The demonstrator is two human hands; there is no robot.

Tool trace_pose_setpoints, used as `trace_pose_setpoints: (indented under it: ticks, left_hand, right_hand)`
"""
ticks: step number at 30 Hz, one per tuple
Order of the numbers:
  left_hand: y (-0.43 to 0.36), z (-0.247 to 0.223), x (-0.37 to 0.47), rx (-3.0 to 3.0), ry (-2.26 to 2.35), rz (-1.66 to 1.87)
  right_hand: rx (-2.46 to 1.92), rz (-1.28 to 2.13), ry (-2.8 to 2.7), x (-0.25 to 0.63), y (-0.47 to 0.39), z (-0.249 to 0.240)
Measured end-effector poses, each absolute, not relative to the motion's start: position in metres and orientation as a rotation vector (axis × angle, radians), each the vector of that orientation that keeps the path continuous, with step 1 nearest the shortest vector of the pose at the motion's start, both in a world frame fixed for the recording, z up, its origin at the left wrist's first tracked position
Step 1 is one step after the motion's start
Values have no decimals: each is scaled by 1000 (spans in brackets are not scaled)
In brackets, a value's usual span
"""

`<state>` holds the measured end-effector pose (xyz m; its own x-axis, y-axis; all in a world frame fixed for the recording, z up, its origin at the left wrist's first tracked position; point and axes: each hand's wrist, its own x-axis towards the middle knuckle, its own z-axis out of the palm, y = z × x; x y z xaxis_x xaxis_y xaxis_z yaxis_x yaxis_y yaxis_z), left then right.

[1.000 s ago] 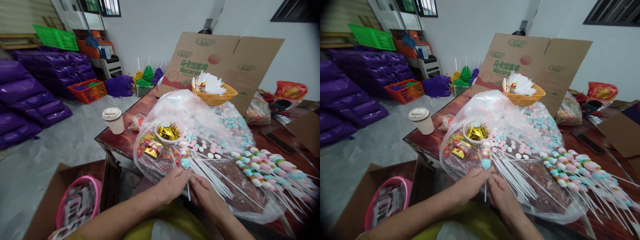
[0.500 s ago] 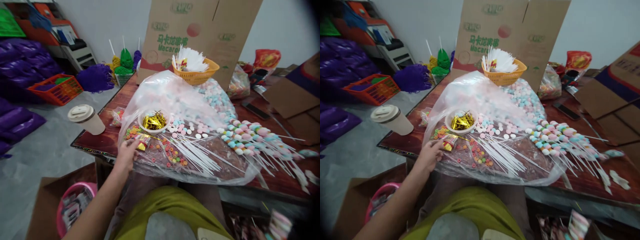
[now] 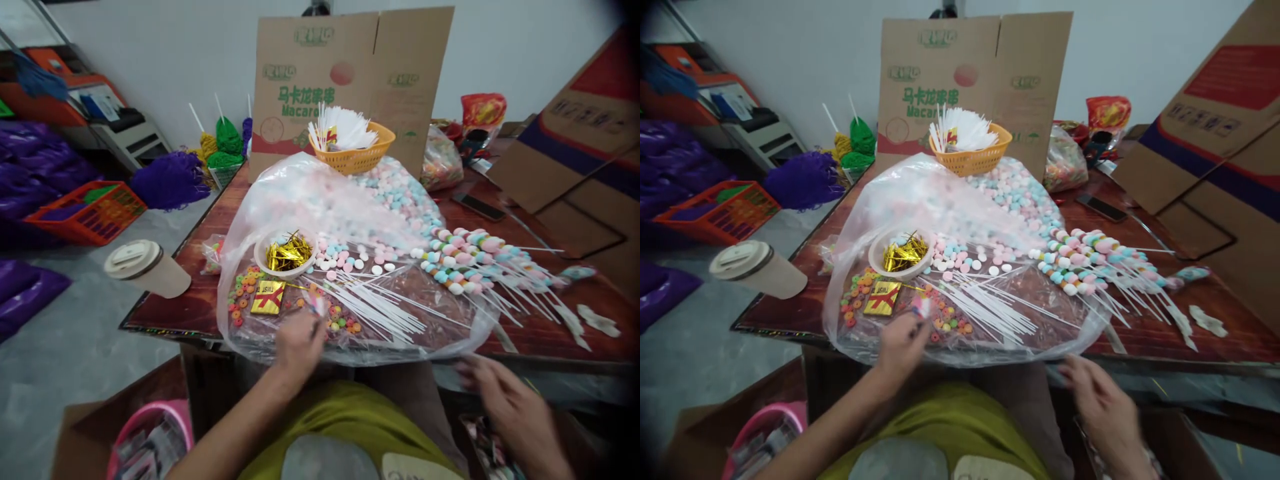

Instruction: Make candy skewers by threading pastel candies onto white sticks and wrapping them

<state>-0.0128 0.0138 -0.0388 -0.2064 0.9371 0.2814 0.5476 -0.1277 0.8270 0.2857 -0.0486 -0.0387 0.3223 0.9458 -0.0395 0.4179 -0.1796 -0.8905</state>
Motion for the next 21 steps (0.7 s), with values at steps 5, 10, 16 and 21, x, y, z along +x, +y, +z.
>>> trace_pose_setpoints:
  ticks: [5, 10, 16, 21]
  left_hand:
    - [0, -43, 23, 2862, 1589, 870]
    - [11, -39, 5, 2783, 1474, 755]
    - [26, -53, 0, 2937, 1255, 681]
    - [24, -53, 6, 3013, 1144, 625]
  right_hand:
    - [-1289, 1785, -1049, 172, 17, -43]
    - [-1260, 1756, -1010, 147, 23, -55]
    - [-1102, 1991, -772, 149, 20, -49]
    - [-1351, 1698, -1135, 163, 28, -52]
